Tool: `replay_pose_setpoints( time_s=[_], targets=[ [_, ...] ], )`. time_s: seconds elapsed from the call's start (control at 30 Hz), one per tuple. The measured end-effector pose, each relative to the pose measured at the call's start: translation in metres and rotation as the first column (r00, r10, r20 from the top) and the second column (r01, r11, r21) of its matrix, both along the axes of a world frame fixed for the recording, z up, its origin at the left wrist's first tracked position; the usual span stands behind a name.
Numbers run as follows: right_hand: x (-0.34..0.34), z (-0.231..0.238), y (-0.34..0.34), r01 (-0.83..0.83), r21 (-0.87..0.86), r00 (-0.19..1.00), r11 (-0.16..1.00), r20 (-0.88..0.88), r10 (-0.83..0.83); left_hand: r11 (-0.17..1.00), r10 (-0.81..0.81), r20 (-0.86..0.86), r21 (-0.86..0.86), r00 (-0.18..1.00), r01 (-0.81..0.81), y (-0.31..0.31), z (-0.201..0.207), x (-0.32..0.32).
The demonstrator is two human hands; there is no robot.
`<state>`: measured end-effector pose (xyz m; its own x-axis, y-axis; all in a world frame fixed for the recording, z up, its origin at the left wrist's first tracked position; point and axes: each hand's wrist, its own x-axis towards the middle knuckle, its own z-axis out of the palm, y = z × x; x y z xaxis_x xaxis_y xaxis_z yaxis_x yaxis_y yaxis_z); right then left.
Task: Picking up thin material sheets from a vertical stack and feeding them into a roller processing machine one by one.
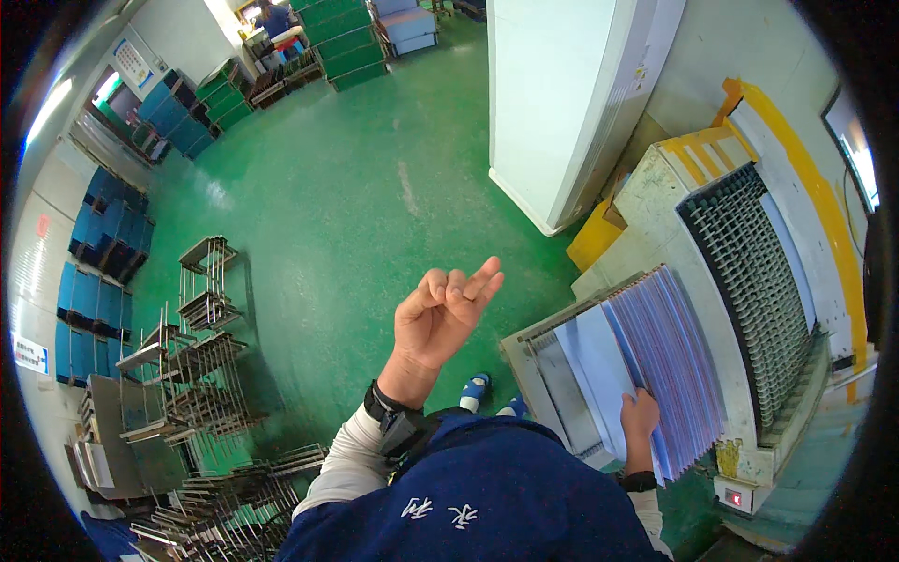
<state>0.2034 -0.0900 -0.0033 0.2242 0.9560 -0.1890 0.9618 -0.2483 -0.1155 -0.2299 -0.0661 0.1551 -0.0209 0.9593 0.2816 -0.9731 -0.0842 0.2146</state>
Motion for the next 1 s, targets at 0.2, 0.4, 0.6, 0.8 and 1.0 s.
replay_pose_setpoints(
  time_s=[0.2,0.4,0.6,0.8,1.0],
  targets=[
    [0.007,-0.004,0.001,-0.033,0.012,0.999,0.999,-0.031,0.034,0.999,-0.003,-0.018,0.033,1.0,0.003,0.004,0.004,0.001],
    [0.014,0.07,0.002,0.028,0.0,0.998,1.0,-0.065,-0.027,0.999,0.001,-0.063,0.05,0.998,0.002,0.017,0.004,0.003],
    [0.037,0.192,-0.022,0.058,0.212,0.997,0.976,0.029,-0.065,0.995,-0.073,-0.038,0.071,0.997,0.076,0.036,0.0,0.021],
    [0.127,0.232,-0.064,0.37,0.339,0.755,0.865,-0.653,-0.067,0.987,-0.129,-0.034,0.094,0.991,0.132,0.052,0.004,0.038],
    [0.17,0.198,-0.06,0.841,0.093,0.087,0.532,-0.996,0.037,0.988,-0.155,-0.036,0.015,0.987,0.155,0.059,0.001,0.048]
  ],
)
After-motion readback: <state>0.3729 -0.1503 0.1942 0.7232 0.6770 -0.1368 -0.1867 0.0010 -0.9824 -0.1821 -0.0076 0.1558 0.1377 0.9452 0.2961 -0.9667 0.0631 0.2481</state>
